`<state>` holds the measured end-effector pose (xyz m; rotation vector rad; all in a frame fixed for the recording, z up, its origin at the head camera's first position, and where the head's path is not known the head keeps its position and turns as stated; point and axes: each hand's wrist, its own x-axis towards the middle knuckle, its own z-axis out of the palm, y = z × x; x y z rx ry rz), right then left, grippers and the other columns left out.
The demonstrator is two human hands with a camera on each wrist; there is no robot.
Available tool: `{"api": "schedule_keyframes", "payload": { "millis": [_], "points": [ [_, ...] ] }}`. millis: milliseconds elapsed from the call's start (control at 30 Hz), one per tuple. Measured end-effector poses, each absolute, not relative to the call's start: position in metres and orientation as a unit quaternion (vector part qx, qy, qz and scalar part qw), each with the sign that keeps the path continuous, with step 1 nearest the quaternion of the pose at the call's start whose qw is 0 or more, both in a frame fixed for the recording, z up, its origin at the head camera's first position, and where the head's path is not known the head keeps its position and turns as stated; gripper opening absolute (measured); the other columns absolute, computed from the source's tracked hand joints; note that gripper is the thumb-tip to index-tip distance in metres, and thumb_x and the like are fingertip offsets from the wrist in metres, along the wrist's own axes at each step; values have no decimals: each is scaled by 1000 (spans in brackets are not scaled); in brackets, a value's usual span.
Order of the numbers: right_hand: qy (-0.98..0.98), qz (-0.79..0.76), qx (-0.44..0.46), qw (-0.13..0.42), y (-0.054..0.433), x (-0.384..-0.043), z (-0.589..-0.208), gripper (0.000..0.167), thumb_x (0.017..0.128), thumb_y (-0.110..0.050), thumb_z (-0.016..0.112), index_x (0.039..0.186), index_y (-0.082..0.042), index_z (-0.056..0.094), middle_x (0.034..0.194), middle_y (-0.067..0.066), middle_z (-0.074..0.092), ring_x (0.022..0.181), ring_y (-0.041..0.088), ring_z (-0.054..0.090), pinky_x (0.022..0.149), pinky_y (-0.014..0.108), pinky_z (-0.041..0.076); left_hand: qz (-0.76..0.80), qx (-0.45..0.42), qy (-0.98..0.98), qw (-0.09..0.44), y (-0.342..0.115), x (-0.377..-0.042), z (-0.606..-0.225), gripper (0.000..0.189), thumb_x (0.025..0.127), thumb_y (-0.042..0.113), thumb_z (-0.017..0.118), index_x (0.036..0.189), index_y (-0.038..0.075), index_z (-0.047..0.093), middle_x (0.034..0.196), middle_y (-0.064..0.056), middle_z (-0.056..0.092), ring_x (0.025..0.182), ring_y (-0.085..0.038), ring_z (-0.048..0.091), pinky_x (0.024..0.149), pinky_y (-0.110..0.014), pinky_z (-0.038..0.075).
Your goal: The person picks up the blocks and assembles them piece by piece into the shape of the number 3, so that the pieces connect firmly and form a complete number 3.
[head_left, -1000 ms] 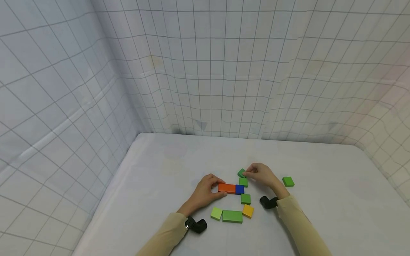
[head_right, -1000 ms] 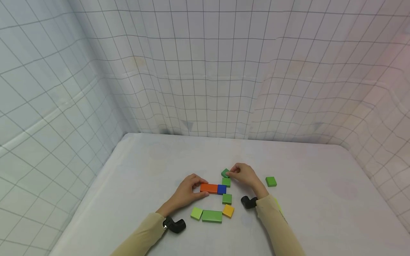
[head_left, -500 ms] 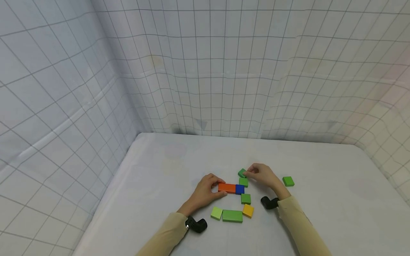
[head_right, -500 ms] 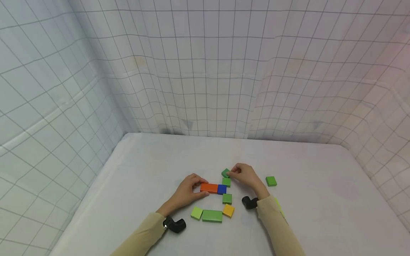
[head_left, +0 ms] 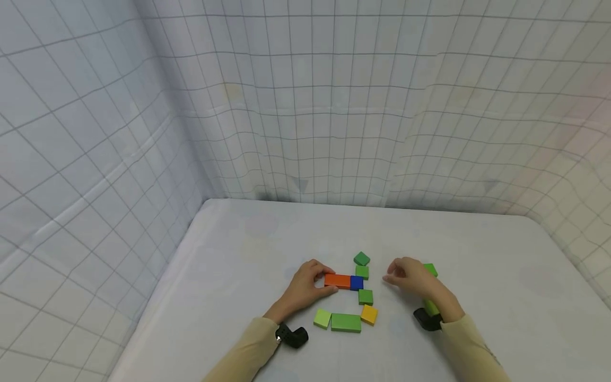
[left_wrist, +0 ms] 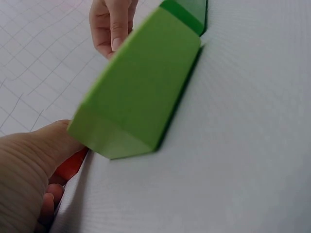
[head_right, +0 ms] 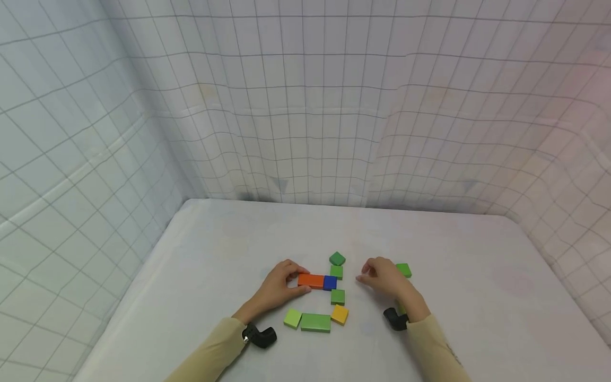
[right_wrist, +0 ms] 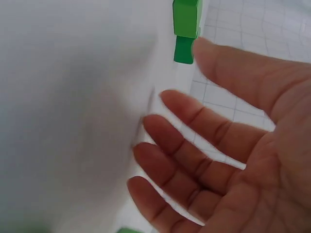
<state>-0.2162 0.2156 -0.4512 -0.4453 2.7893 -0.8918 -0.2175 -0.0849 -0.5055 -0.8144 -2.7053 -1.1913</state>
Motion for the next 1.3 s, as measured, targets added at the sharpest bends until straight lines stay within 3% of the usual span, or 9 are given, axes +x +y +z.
{"api": "schedule_keyframes", "payload": {
  "millis": [167,300,500,633,900,1300],
  "points": [
    [951,-265,-154,30,232,-191,-445,20,87,-27,70,93,-9,66,87,-1,58,83,20,53,71,38,46,-386,-265,-883,37,-87,-219,-507,31,82,37,74,106,18,69,87,8,47,79,-10,41,70,-27,35],
    [964,-228,-136,-4,253,-172,-440,32,84,-34,72,100,-7,66,95,6,59,90,28,56,74,45,46,-384,-270,-882,41,-88,-222,-508,32,82,37,75,106,18,69,87,7,47,79,-10,42,70,-27,35],
    [975,-194,-96,44,277,-155,-442,66,75,-51,75,113,1,61,105,14,57,95,34,55,74,51,46,-383,-273,-881,41,-89,-227,-509,32,82,37,75,107,18,68,88,8,47,80,-10,42,71,-26,35],
    [975,-196,-57,82,281,-149,-445,74,72,-55,74,114,3,56,98,13,55,87,29,55,71,47,46,-382,-271,-883,41,-91,-230,-508,32,82,36,75,107,18,68,89,8,47,80,-10,42,71,-27,36],
    [958,-254,7,132,277,-141,-450,51,77,-49,74,93,-6,51,70,2,47,62,17,43,54,30,35,-386,-281,-877,41,-93,-234,-511,33,82,37,74,108,17,68,89,8,48,80,-10,43,71,-26,37],
    [962,-255,-43,90,239,-162,-455,39,75,-45,77,89,-15,56,63,-3,45,55,14,41,49,28,31,-387,-285,-876,36,-96,-241,-512,33,82,39,74,108,18,68,91,9,49,81,-10,43,73,-27,37]
  ]
}}
